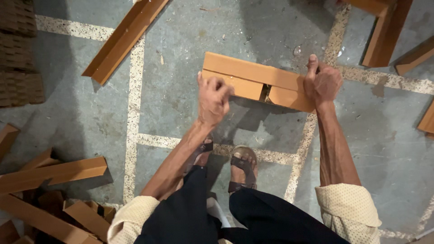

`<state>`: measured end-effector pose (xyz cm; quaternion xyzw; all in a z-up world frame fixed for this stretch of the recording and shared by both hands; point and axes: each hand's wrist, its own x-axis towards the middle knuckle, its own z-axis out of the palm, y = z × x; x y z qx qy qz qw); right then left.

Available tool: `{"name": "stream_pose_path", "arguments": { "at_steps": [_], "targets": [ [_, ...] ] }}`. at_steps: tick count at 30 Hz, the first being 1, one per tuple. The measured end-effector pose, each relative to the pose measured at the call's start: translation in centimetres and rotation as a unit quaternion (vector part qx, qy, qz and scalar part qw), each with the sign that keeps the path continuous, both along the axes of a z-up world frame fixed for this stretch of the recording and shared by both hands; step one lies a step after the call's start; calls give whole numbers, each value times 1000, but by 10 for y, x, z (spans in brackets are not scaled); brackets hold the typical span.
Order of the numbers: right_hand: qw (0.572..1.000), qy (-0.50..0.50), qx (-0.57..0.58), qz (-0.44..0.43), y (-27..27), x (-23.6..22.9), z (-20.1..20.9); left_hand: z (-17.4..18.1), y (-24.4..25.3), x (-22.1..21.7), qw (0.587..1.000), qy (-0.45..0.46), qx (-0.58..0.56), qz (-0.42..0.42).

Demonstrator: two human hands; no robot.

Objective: The person assembles a cardboard box by hand. They pick up flat cardboard pieces, fold them into a rectangular shape, and interlock the tabs to form the box structure. The person then places the assembled box on the floor.

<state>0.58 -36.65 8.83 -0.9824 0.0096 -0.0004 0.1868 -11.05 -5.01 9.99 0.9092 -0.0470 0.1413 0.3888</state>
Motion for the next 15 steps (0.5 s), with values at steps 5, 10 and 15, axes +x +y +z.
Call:
{"name": "stream_pose_path", "arguments": {
  "at_steps": [5, 10, 15],
  "targets": [
    [998, -46, -30, 29, -1, -7, -3, 22, -20, -59, 890, 124, 114, -424],
    [999, -43, 7, 12, 4, -1, 1, 21, -5, -26, 990, -8, 17, -137],
    [1000, -4, -3, 1, 1, -4, 3, 37, -25, -10, 968, 178, 113, -135]
  ]
}}
